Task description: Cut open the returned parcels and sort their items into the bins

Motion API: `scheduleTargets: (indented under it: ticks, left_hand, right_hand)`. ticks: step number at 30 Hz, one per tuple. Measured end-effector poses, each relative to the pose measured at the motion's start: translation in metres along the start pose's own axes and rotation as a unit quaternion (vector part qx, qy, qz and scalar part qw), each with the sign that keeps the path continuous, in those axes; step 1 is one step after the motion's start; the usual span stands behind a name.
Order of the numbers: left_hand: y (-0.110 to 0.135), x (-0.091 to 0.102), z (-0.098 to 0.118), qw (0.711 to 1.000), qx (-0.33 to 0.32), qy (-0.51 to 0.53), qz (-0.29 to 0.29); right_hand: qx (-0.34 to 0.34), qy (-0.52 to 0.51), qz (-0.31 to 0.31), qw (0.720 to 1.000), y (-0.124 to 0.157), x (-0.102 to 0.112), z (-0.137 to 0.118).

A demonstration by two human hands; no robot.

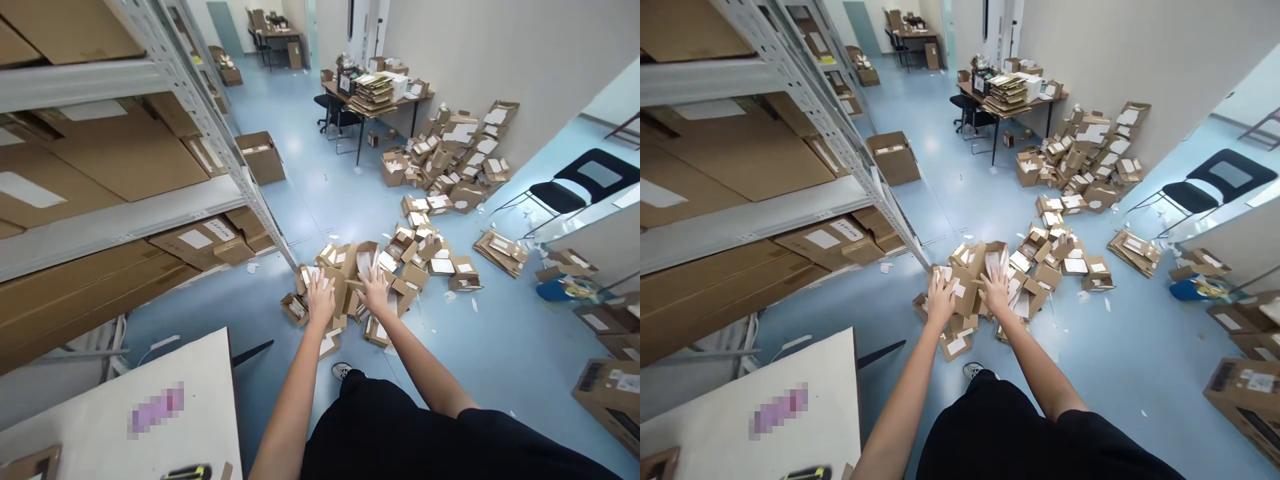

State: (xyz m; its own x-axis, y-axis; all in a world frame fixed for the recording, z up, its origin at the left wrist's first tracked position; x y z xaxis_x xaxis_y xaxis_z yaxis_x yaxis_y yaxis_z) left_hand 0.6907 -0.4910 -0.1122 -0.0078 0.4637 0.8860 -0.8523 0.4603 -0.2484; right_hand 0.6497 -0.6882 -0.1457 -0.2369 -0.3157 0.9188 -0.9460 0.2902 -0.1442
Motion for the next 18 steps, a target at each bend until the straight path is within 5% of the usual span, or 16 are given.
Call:
scheduleTargets:
  ticks: [4, 10, 14, 18]
  left_hand:
    - [0.038, 0.032, -0.031, 0.995, 0.074, -0.066, 0.010]
    - [0.132, 0.092, -0.083, 0.965, 0.235, -0.107, 0.054]
    - [0.230, 0.127, -0.095, 0.925, 0.343, -0.128, 0.104]
    - [0.361, 0.162, -0.080, 0.866, 0.445, -0.158, 0.165]
  right_hand:
    - [0.092, -0.025, -0.022, 0.995, -0.007, -0.012, -0.062]
    - [0.266, -0.083, -0.108, 0.954, 0.018, -0.042, -0.208]
    - [0.393, -0.120, -0.162, 0.897, 0.080, -0.054, -0.301]
    - [0.516, -0.148, -0.211, 0.817, 0.187, -0.056, -0.377]
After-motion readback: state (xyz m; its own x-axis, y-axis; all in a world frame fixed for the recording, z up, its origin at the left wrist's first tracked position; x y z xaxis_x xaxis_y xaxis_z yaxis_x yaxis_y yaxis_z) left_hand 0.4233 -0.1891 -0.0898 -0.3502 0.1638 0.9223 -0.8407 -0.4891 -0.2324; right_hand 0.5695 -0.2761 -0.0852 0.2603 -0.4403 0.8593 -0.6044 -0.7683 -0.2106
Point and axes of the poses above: each hand's wrist, its own y-axis away from the middle knuckle, its own x-axis out of the back of the hand, z = x × y, the point moved 7 cm from there along -y, towards the middle knuckle, and after that the axes turned 8 degrees about -x, right-handed, at the moved point
